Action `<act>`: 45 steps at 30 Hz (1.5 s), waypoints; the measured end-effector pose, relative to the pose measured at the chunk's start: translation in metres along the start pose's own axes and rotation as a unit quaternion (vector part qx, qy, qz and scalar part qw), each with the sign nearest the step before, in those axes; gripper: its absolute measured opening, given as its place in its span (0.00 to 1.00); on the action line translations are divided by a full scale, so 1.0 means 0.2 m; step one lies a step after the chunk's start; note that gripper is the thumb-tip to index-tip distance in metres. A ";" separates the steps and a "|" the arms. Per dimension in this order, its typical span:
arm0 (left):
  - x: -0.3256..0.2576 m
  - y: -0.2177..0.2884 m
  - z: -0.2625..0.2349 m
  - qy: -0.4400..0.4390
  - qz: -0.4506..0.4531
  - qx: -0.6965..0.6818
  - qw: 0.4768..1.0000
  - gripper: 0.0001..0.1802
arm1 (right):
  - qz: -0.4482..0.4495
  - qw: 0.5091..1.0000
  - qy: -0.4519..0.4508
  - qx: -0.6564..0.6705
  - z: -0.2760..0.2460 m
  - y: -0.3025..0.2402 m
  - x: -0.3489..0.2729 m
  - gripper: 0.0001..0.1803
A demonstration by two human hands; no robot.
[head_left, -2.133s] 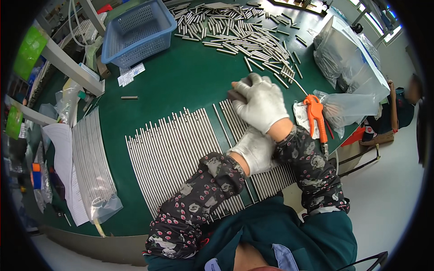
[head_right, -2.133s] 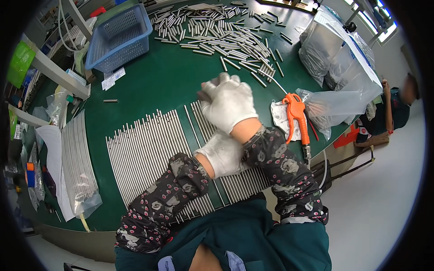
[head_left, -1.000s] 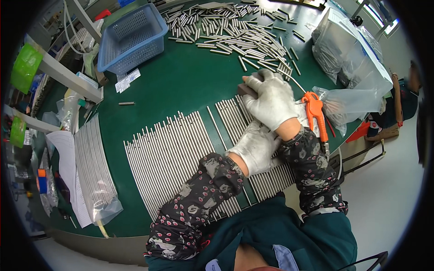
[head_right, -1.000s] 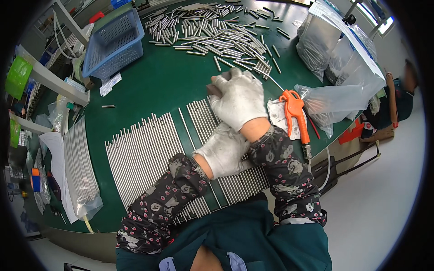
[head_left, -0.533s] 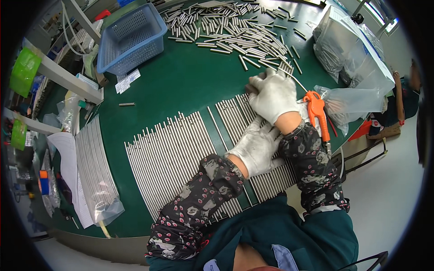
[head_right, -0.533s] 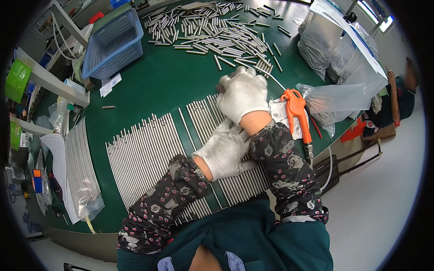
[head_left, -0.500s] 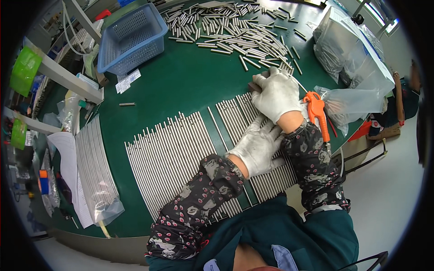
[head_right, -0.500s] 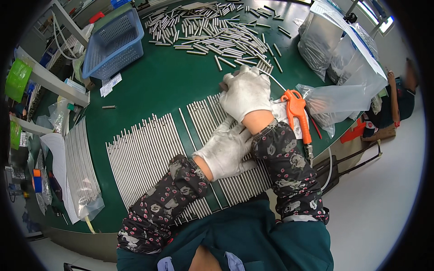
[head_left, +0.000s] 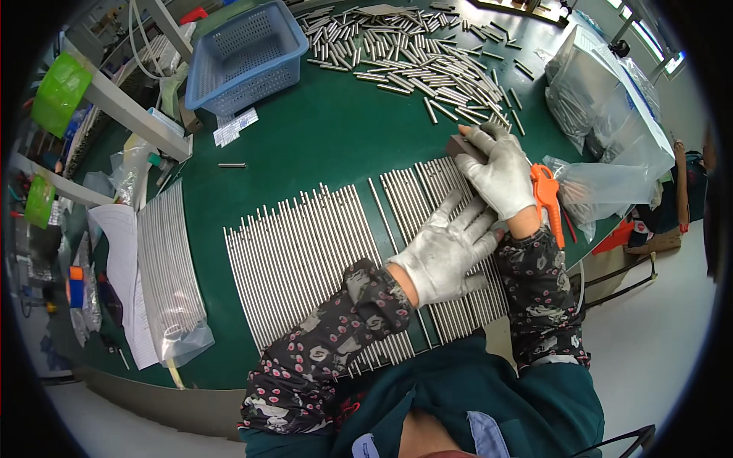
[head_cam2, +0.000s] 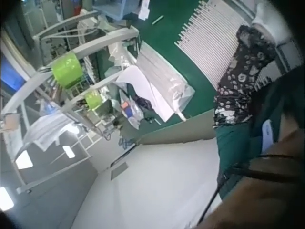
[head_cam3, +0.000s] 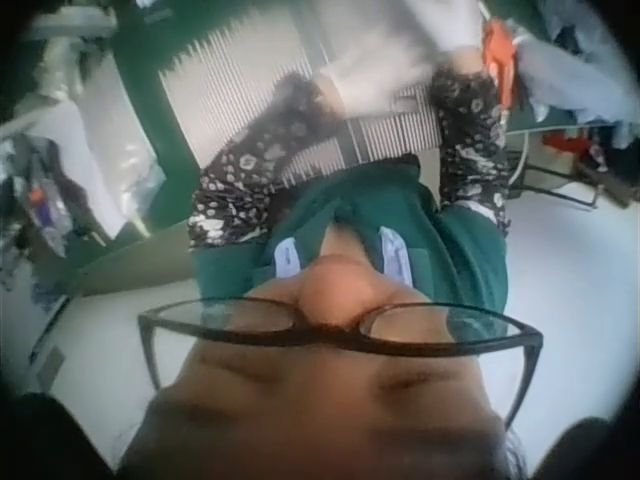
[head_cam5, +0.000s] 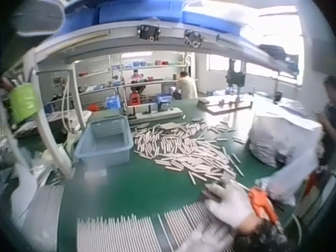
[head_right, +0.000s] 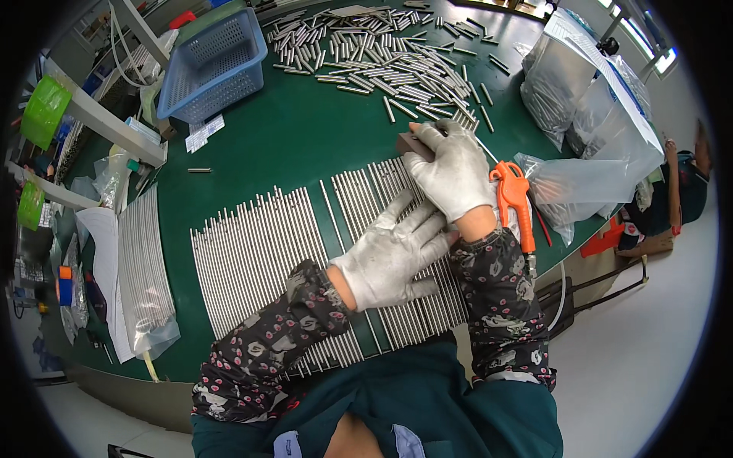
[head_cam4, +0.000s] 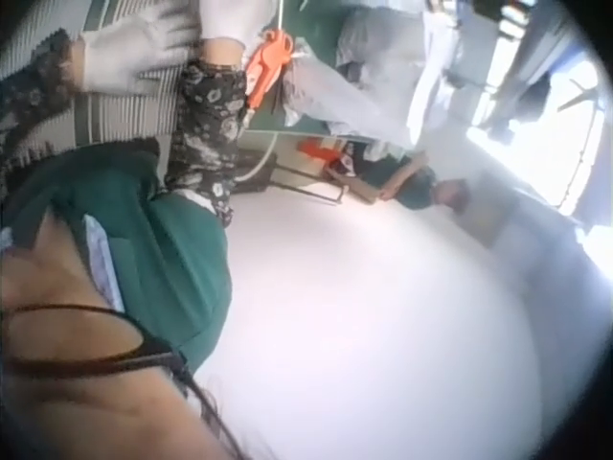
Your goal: Aligning a large quantity of thin metal rods on a workbench and cleaning them with a cloth.
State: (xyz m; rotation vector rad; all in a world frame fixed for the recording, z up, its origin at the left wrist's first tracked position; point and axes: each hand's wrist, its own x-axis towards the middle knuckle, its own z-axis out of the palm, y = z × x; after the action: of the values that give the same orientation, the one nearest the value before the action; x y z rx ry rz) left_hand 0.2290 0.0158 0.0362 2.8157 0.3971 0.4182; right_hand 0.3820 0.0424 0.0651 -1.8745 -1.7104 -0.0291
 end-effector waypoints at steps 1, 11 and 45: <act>-0.04 0.00 -0.03 0.027 0.004 -0.004 1.000 0.40 | 0.010 1.000 -0.017 -0.001 -0.02 0.01 0.00 0.23; -0.47 -0.09 -0.14 -0.112 -0.066 0.048 0.990 0.47 | -0.017 0.998 -0.062 0.010 -0.01 -0.02 -0.01 0.24; -0.31 0.14 -0.05 -0.046 -0.057 0.000 0.997 0.39 | 0.015 0.771 -0.395 0.499 0.34 -0.37 0.26 0.27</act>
State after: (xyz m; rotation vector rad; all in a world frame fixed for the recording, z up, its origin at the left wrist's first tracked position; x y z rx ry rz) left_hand 0.1755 -0.0270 0.0386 2.7833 0.5351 0.2643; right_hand 0.2990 0.1189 0.0591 -1.0723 -1.5944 1.5596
